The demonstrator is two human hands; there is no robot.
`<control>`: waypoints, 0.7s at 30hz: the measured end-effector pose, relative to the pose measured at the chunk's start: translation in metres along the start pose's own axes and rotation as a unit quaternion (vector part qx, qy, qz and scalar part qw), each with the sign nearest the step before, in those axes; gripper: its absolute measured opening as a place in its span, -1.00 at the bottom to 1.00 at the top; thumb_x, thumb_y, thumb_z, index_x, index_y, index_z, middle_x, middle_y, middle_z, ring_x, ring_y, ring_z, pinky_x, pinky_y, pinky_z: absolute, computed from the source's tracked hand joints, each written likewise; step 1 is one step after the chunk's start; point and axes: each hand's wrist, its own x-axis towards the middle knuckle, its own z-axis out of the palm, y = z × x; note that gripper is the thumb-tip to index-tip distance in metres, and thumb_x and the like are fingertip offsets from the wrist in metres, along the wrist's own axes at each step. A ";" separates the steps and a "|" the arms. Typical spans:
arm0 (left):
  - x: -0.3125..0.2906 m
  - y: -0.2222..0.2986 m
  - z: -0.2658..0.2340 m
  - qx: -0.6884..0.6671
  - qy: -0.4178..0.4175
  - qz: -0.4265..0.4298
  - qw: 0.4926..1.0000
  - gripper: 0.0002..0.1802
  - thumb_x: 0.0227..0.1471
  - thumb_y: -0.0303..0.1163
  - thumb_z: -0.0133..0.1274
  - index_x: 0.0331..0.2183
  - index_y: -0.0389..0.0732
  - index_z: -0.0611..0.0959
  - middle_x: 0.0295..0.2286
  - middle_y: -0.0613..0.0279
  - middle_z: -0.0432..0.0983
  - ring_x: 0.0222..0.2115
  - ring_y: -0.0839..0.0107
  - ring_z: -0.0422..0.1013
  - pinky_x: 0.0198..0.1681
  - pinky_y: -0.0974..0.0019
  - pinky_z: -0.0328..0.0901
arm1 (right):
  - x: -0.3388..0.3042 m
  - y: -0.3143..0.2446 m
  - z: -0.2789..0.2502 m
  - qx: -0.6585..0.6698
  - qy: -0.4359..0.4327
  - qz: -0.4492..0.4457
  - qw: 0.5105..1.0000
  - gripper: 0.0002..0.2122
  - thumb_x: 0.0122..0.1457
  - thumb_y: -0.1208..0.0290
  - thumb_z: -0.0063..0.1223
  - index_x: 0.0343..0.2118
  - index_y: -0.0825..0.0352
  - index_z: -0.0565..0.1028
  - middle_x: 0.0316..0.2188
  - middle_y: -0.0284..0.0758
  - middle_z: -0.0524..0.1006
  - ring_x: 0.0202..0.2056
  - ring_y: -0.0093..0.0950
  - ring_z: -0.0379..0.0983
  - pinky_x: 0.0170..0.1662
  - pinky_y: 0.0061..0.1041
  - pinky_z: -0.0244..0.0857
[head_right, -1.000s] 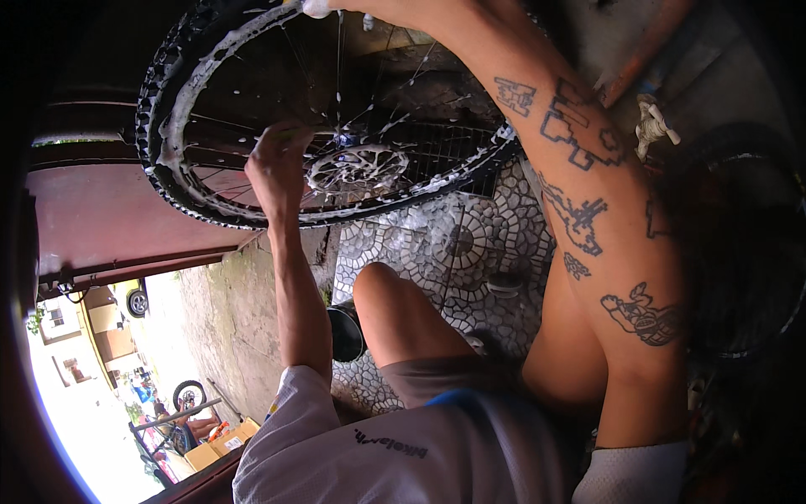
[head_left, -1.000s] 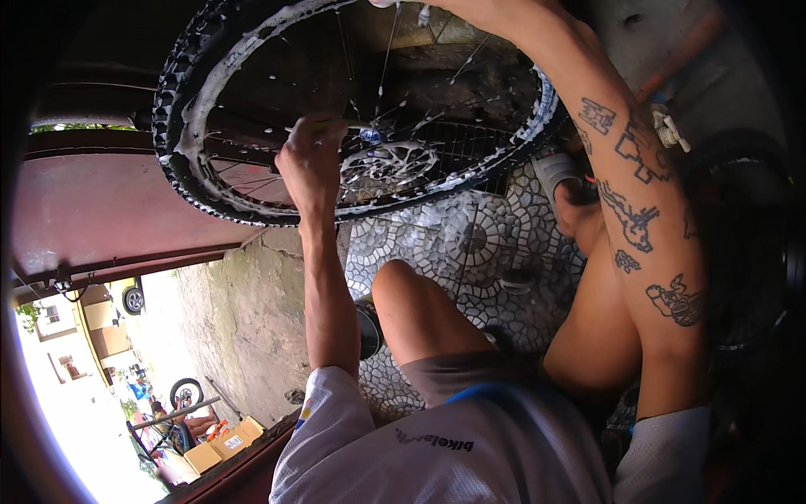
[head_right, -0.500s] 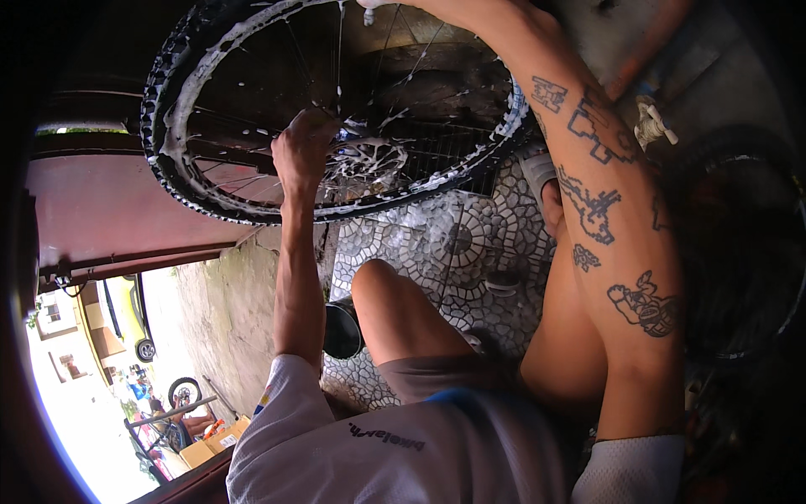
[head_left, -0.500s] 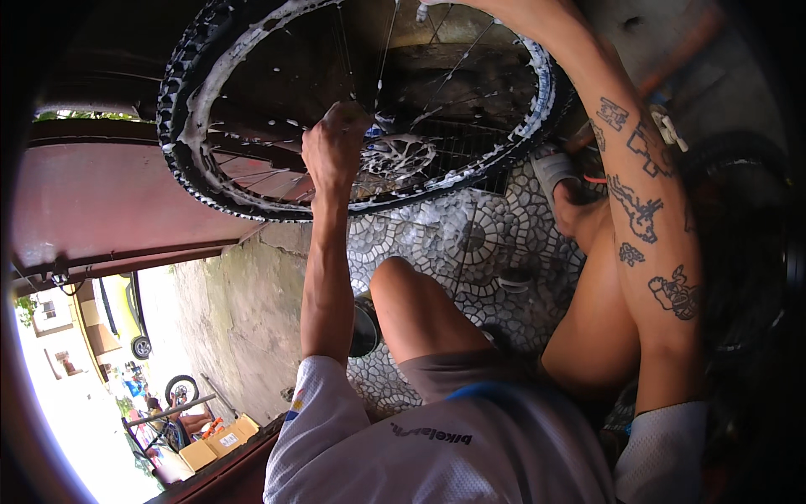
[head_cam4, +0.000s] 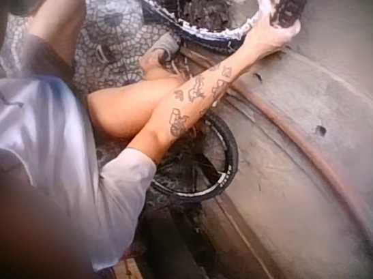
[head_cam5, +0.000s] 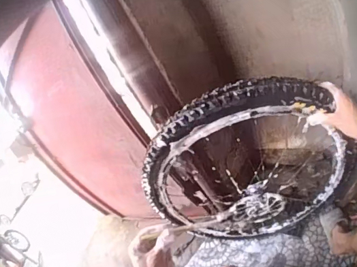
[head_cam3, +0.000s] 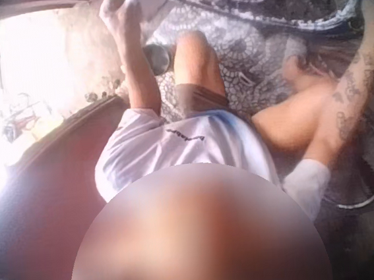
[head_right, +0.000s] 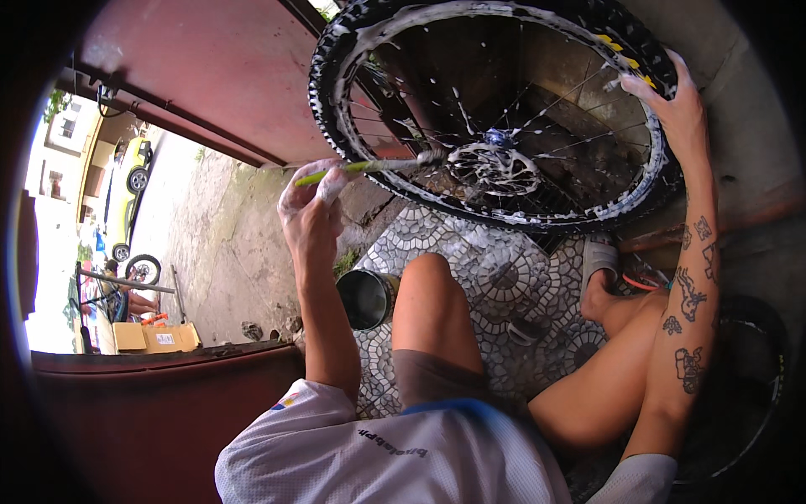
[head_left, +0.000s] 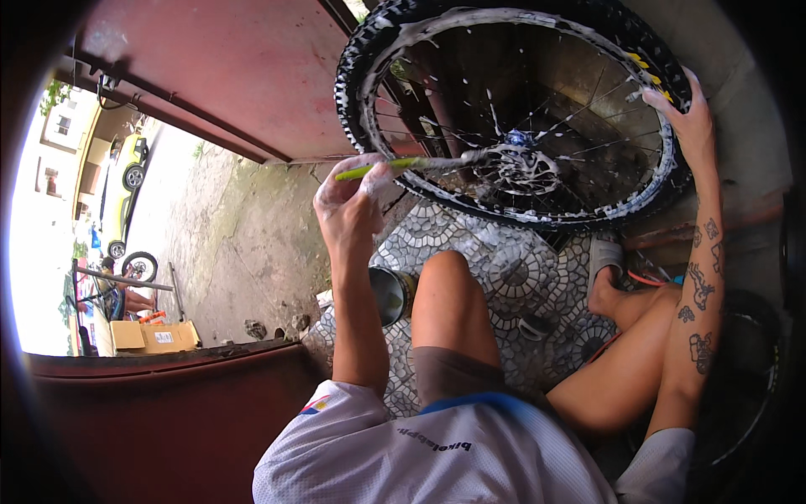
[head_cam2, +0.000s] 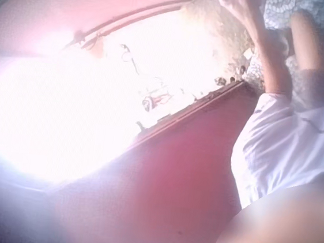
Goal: The person scrubs a bicycle wheel with a brush and soapy water, rotating the wheel to clean the tire, rim, spokes, and hub. They repeatedly dip the brush into a bucket and continue scrubbing different sections of the wheel.
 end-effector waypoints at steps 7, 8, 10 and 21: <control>-0.082 -0.075 -0.156 0.265 -0.009 -0.088 0.960 -0.77 0.14 -0.42 0.19 -0.17 -0.33 0.69 -0.45 0.25 0.60 -0.59 0.60 0.41 -0.59 0.47 0.31 | -0.007 0.004 -0.008 -0.029 -0.009 0.020 0.999 -0.28 0.05 0.05 0.43 0.18 0.41 0.41 -0.09 -0.24 0.62 -0.10 -0.49 0.53 0.07 -0.46 0.35; -0.094 -0.098 -0.174 0.295 -0.042 -0.096 0.950 -0.79 0.12 -0.51 0.10 -0.18 -0.31 0.69 -0.41 0.20 0.62 -0.56 0.51 0.47 -0.56 0.44 0.36 | -0.007 0.004 -0.009 -0.025 -0.018 0.024 0.999 -0.27 0.05 0.05 0.43 0.18 0.41 0.41 -0.09 -0.25 0.62 -0.10 -0.49 0.53 0.07 -0.47 0.35; -0.110 -0.145 -0.203 0.328 -0.063 -0.128 0.934 -0.75 0.06 -0.58 0.00 -0.22 -0.29 0.70 -0.26 0.02 0.62 -0.41 0.31 0.55 -0.43 0.31 0.43 | -0.006 0.002 -0.010 -0.001 -0.044 0.015 0.999 -0.28 0.06 0.09 0.43 0.19 0.43 0.39 -0.10 -0.27 0.62 -0.10 -0.49 0.52 0.07 -0.48 0.35; -0.151 -0.283 -0.258 0.616 0.042 -0.211 0.758 -0.59 0.07 -0.24 0.08 -0.11 -0.32 0.60 -0.25 -0.26 0.60 -0.17 -0.29 0.50 -0.07 -0.22 0.36 | -0.008 -0.008 -0.008 -0.007 -0.008 0.032 0.999 -0.27 -0.01 0.09 0.49 0.15 0.42 0.43 -0.08 -0.18 0.63 -0.07 -0.38 0.55 0.08 -0.41 0.36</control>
